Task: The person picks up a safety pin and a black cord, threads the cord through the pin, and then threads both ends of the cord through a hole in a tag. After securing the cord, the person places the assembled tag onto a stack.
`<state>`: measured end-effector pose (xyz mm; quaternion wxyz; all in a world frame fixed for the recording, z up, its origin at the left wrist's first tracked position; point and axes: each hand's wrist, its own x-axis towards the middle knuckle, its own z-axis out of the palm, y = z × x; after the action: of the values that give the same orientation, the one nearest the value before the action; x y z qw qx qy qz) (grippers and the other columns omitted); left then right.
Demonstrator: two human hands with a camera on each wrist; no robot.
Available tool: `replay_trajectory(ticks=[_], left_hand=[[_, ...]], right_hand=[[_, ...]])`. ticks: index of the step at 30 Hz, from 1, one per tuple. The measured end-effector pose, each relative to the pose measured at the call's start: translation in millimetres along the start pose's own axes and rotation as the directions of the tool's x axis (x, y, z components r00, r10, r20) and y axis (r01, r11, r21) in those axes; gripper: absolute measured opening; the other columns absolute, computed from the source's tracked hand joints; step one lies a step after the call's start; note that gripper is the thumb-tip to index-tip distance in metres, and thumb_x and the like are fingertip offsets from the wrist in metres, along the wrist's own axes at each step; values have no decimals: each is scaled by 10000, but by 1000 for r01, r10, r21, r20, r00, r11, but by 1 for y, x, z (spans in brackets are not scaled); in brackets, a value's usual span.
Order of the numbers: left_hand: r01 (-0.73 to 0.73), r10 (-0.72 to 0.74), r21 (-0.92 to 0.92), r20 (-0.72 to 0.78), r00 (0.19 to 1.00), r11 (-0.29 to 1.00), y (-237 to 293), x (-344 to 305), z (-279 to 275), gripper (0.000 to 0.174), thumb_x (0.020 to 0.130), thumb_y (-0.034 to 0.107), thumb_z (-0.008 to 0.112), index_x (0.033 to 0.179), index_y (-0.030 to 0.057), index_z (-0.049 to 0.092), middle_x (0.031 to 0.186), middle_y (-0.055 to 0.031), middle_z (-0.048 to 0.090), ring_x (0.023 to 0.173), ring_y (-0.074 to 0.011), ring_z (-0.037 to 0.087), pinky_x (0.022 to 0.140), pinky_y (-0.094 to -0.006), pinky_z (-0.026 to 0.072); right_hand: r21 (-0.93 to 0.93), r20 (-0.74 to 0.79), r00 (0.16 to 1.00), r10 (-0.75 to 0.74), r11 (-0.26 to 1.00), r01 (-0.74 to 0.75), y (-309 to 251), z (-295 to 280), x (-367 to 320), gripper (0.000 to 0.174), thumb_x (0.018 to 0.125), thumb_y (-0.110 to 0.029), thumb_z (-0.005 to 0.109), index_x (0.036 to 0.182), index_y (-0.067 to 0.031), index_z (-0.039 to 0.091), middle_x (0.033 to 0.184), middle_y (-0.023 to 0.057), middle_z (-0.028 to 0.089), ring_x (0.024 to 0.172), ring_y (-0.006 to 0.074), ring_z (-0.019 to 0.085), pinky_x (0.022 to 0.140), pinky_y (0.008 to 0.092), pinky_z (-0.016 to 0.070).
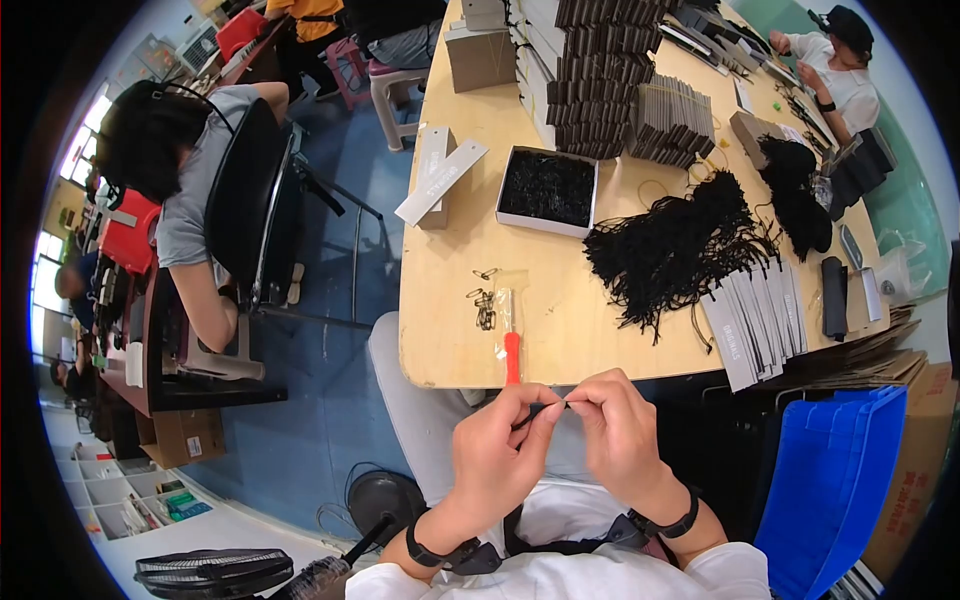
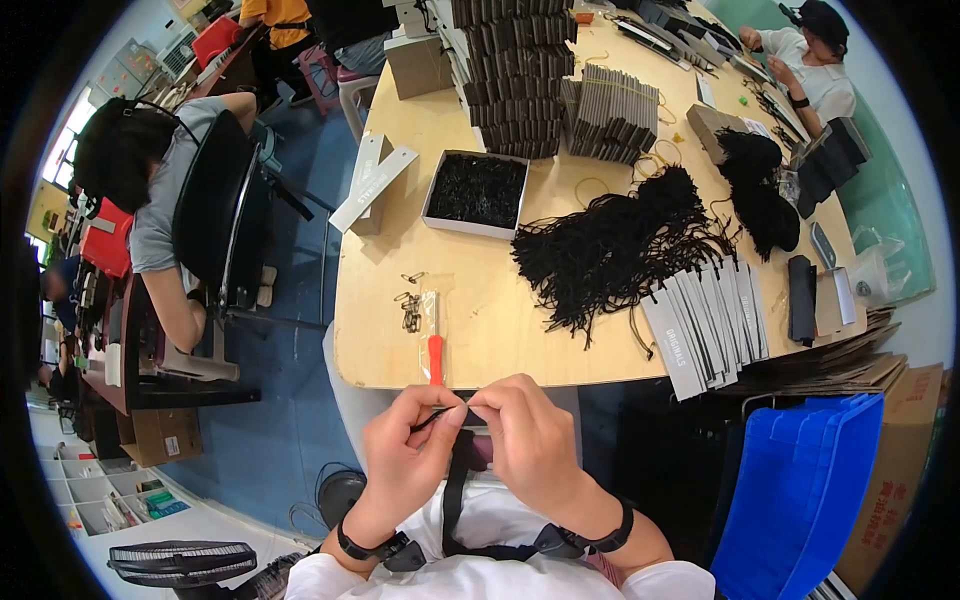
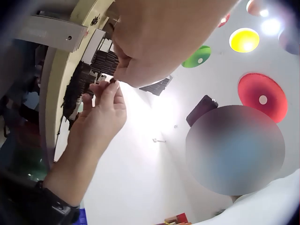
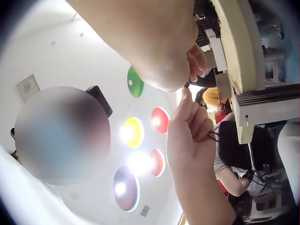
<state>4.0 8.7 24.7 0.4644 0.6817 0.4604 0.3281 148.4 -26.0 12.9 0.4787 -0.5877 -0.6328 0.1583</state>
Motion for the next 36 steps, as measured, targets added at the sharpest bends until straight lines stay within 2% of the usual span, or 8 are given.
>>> replay_trajectory(ticks=[1,3,7,9,15,20,31,36], left_hand=[[2,-2,1,-1,1000,1000,1,1,-1,83,857,3,636,930,-13,602,674,42,538,527,8,370,459,-162,277],[379,-301,-545,229,925,748,4,6,-4,89,882,35,617,955,-11,594,724,54,540,563,7,391,481,-158,279],[501,-306,-588,404,862,635,1,12,-16,127,912,120,613,977,11,607,716,56,552,588,-18,461,517,-172,353],[595,-317,-648,504,803,476,6,14,-20,147,901,112,623,1008,12,610,745,44,562,593,-1,430,511,-157,311],[609,-278,-714,542,793,346,-4,12,-20,155,898,120,631,1008,13,616,771,63,564,557,16,343,481,-164,241],[539,-301,-735,449,841,411,-3,9,-15,141,899,112,627,1000,15,617,771,66,561,582,22,379,494,-152,263],[437,-362,-733,274,891,522,6,5,1,85,874,46,633,946,17,598,700,69,506,537,15,348,466,-165,241],[297,-288,-543,104,952,785,11,0,3,108,887,26,619,968,-34,581,729,25,566,609,3,468,536,-132,348]], right_hand=[[-2,9,1000,-17,1000,17,2,-1,1,157,771,78,638,874,-1,550,772,110,572,610,269,585,506,332,465],[-2,17,999,-34,999,34,4,-3,3,159,766,76,644,871,-1,553,772,107,577,617,265,590,509,327,469],[88,19,997,-69,994,67,4,-8,5,166,745,59,674,858,-6,571,762,103,592,633,251,600,519,315,477],[111,17,998,-59,992,57,4,-7,5,169,738,54,683,854,-7,577,758,104,597,637,247,602,522,313,479],[40,-33,983,-180,983,181,6,-6,5,206,712,54,692,891,5,604,770,95,613,619,234,590,504,303,467],[-83,-3,947,-321,944,320,11,-7,6,284,646,53,660,926,26,620,800,98,622,612,221,591,490,290,467],[-211,77,924,-375,900,382,14,-13,10,307,609,-8,660,912,23,620,796,85,611,604,198,585,477,277,468],[-239,116,925,-362,894,380,14,-15,11,274,606,-12,669,872,9,611,764,71,587,585,188,571,466,274,458]])
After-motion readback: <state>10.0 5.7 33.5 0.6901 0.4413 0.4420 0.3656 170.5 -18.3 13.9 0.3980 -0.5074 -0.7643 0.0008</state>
